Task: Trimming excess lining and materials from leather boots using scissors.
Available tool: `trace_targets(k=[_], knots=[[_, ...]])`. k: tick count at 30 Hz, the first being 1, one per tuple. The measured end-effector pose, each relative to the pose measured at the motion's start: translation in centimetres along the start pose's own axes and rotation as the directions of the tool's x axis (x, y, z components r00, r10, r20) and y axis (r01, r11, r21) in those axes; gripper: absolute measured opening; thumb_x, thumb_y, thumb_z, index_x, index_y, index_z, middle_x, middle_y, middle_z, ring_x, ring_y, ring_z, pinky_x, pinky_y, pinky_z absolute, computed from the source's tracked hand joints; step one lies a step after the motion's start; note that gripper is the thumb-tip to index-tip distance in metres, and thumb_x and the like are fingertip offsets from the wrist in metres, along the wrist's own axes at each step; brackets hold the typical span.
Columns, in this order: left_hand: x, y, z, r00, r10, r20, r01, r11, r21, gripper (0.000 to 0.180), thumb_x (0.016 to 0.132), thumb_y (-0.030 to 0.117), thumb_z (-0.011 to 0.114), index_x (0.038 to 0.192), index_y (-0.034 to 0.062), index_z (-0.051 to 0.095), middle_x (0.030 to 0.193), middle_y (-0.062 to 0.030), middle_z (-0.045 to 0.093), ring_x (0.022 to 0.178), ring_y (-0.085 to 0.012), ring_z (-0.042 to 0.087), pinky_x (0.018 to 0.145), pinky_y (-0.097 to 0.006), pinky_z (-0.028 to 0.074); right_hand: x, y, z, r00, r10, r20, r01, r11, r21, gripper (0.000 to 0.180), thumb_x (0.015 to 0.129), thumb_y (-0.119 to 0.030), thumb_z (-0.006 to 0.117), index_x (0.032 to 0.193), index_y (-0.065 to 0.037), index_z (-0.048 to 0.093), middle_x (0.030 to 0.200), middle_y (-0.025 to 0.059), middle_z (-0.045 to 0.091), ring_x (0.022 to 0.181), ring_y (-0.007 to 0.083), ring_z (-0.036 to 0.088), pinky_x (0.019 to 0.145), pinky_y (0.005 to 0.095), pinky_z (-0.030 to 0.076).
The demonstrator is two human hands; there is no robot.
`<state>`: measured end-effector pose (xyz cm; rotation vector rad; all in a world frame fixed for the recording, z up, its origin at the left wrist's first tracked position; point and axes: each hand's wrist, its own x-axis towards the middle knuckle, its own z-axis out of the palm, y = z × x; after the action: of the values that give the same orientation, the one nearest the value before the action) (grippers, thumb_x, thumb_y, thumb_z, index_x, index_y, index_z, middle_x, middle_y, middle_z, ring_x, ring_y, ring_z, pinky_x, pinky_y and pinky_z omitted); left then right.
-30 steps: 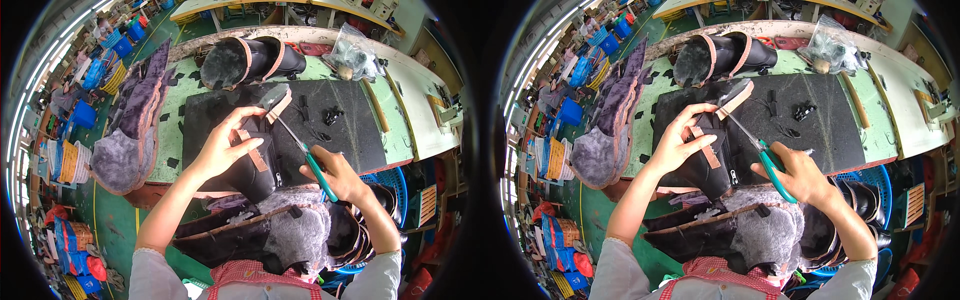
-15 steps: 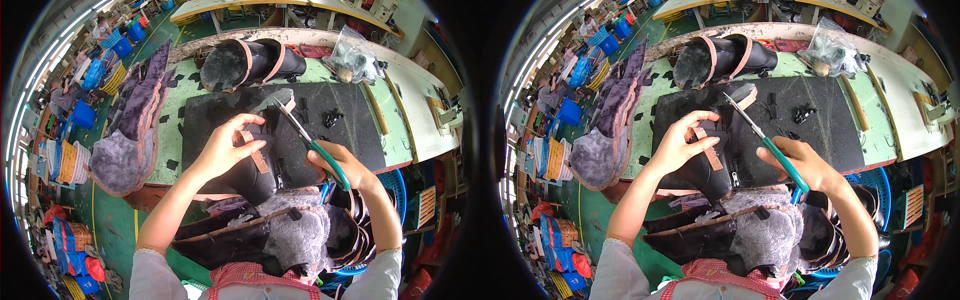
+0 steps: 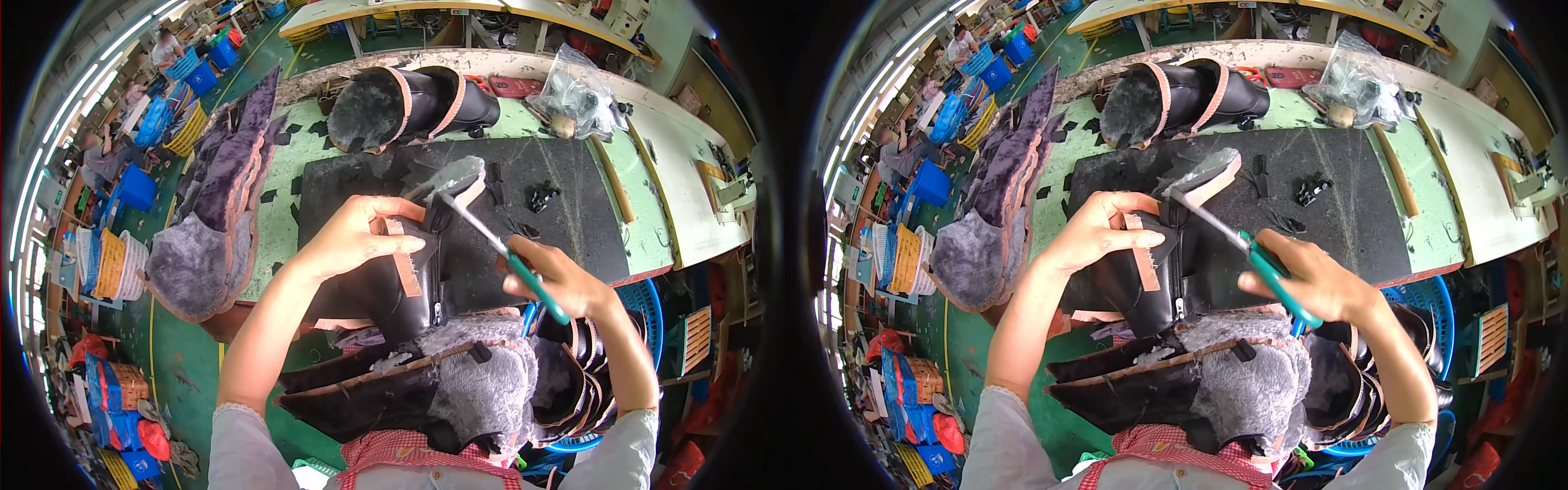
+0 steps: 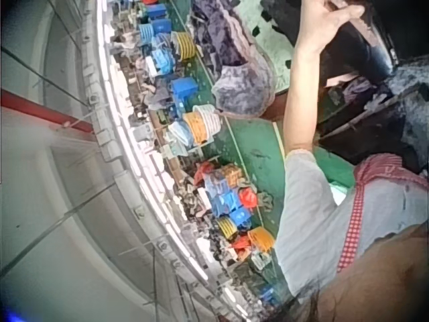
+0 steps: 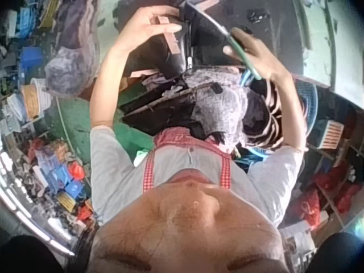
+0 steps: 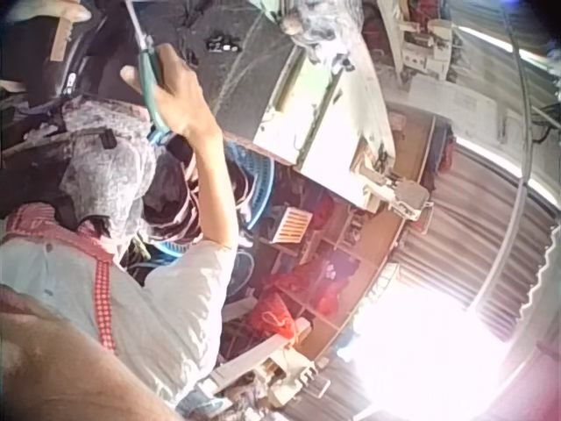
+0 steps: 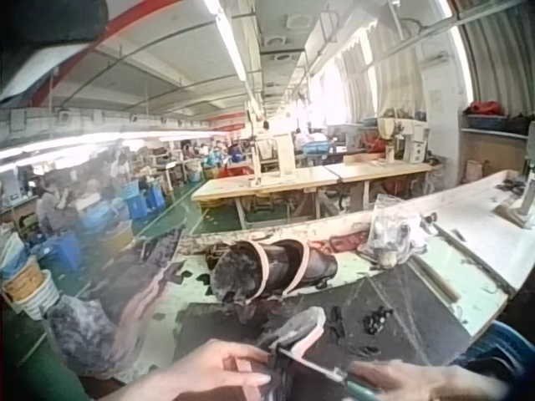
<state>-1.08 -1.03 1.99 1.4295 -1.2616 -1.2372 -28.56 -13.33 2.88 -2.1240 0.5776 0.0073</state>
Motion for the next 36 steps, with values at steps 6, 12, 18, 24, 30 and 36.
trace_targets(k=[6,12,18,24,30,36], knots=[[-1.5,3.1,-0.3,0.996,-0.016,0.088,0.025,0.995,-0.098,0.039,0.078,0.008,0.077,0.113,0.0055,0.058,0.083,0.0063,0.055,0.077,-0.001,0.052,0.074,-0.018,0.042,-0.6,-0.5,-0.1,0.942,-0.293,-0.163,0.237,0.926,-0.295,0.061,0.073,-0.045,0.076,0.104,0.003,0.054,0.083,0.017,0.055,0.074,0.0362,0.059,0.067,0.0439,0.047],[-2.3,3.2,-0.3,0.977,-0.104,0.188,0.141,0.972,-0.189,0.063,0.071,0.0,0.076,0.126,0.0077,0.047,0.076,0.0095,0.051,0.068,0.004,0.048,0.062,-0.015,0.035,-0.9,-1.2,-1.1,0.925,-0.37,-0.091,0.317,0.88,-0.353,0.059,0.071,-0.045,0.078,0.098,0.002,0.056,0.08,0.0185,0.058,0.074,0.0371,0.06,0.065,0.0437,0.046],[-2.5,3.7,-0.1,0.963,-0.116,0.243,0.181,0.946,-0.269,0.057,0.076,0.005,0.078,0.124,0.0052,0.048,0.096,-0.001,0.064,0.086,-0.0069,0.06,0.082,-0.023,0.047,-1.8,-1.0,-0.8,0.937,-0.348,-0.024,0.325,0.895,-0.305,0.046,0.076,-0.041,0.077,0.084,-0.002,0.055,0.058,0.0147,0.052,0.059,0.0372,0.059,0.055,0.0422,0.045],[-4.7,5.6,-1.6,0.991,-0.005,-0.137,0.005,1.0,0.002,0.053,0.078,0.003,0.077,0.121,0.0039,0.047,0.101,-0.004,0.062,0.091,-0.0105,0.061,0.08,-0.026,0.05,-3.9,1.7,0.0,0.926,-0.065,-0.371,0.17,0.951,0.258,0.041,0.081,-0.037,0.075,0.077,-0.002,0.055,0.062,0.0001,0.05,0.05,0.0078,0.048,0.045,0.0254,0.038],[-6.9,-1.6,-1.9,0.996,0.069,0.049,-0.079,0.967,0.242,0.077,0.075,0.016,0.083,0.137,-0.0009,0.041,0.13,-0.0116,0.053,0.113,-0.0164,0.055,0.095,-0.034,0.047,-4.4,13.0,-7.0,0.583,0.284,-0.761,-0.548,0.829,-0.11,0.048,0.087,-0.046,0.065,0.089,0.001,0.058,0.066,0.0099,0.054,0.064,0.0195,0.06,0.063,0.0358,0.047],[-8.8,0.0,-1.0,0.9,0.189,-0.392,0.104,0.781,0.615,0.039,0.076,0.025,0.084,0.064,0.0025,0.054,0.058,0.0042,0.051,0.054,-0.0041,0.044,0.047,-0.026,0.034,-8.3,21.9,-10.7,0.572,0.238,-0.785,-0.607,0.767,-0.21,0.045,0.079,-0.027,0.073,0.112,0.0,0.058,0.107,0.0182,0.062,0.095,0.0305,0.062,0.082,0.0404,0.049]])
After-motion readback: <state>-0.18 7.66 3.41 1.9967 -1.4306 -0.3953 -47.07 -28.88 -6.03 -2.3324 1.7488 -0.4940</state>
